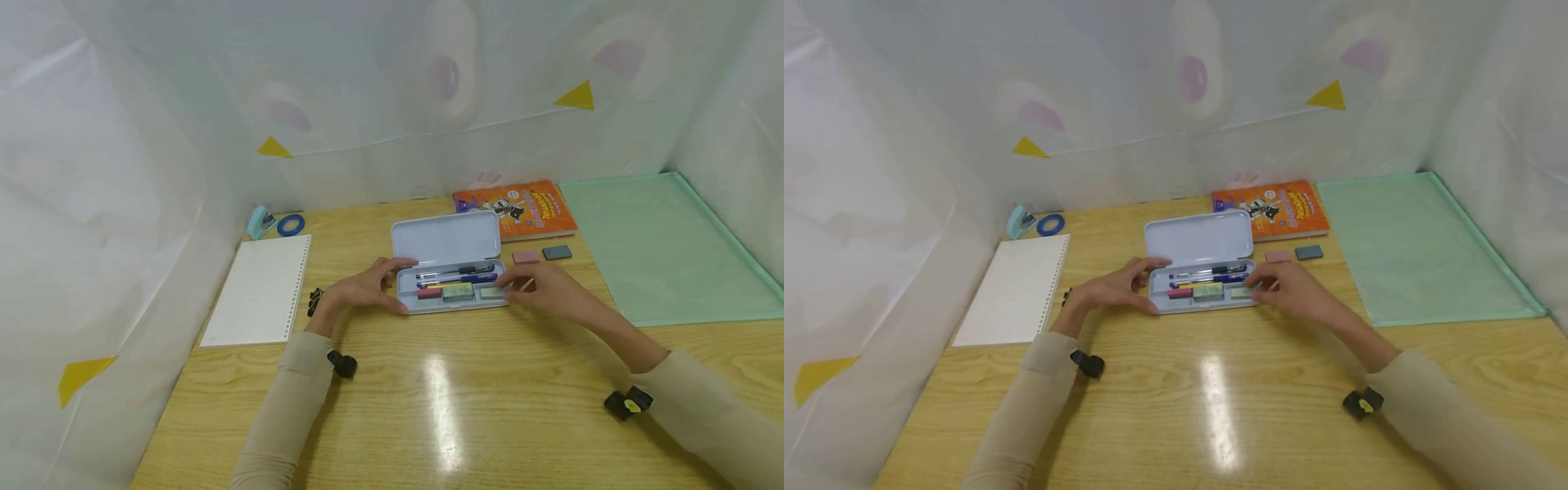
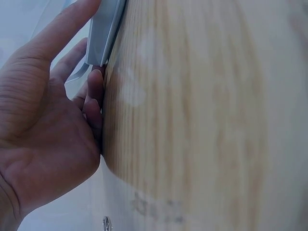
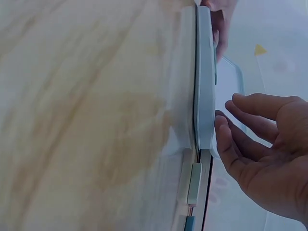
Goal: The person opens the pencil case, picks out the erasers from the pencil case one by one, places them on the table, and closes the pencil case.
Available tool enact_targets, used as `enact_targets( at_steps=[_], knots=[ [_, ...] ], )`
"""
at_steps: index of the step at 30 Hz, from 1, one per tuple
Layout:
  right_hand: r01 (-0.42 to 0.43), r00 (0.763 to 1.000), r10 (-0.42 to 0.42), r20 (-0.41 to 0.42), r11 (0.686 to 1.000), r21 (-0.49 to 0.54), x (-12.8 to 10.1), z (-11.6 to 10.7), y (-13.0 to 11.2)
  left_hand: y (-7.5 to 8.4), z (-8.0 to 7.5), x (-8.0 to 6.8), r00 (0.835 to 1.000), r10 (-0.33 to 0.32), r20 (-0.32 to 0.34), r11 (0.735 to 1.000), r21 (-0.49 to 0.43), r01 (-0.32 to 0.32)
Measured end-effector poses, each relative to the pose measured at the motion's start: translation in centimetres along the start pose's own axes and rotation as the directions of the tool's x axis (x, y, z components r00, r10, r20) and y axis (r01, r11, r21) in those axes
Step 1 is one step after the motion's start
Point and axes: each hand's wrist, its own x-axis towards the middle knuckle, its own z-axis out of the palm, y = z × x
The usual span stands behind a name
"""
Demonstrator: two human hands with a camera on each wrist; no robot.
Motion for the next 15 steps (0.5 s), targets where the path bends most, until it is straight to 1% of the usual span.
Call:
enact_targets(
  at_steps=[3, 12, 15],
  knots=[
    [0.011, 1.000, -0.011, 0.001, 0.999, -0.050, 0.3, 0.6, -0.3, -0.1, 0.0, 0.1, 1.000, 0.002, 0.004, 1.000, 0.000, -0.002],
    [0.009, 1.000, -0.008, 0.010, 0.996, -0.089, 0.7, 1.2, -1.2, -0.2, 0.1, 0.1, 1.000, 0.007, 0.005, 1.000, -0.009, -0.007],
    [-0.004, 1.000, 0.005, 0.004, 0.994, -0.109, 0.7, 1.3, -1.2, -0.2, 0.1, 0.1, 1.000, 0.004, 0.006, 1.000, -0.011, -0.004]
  ],
)
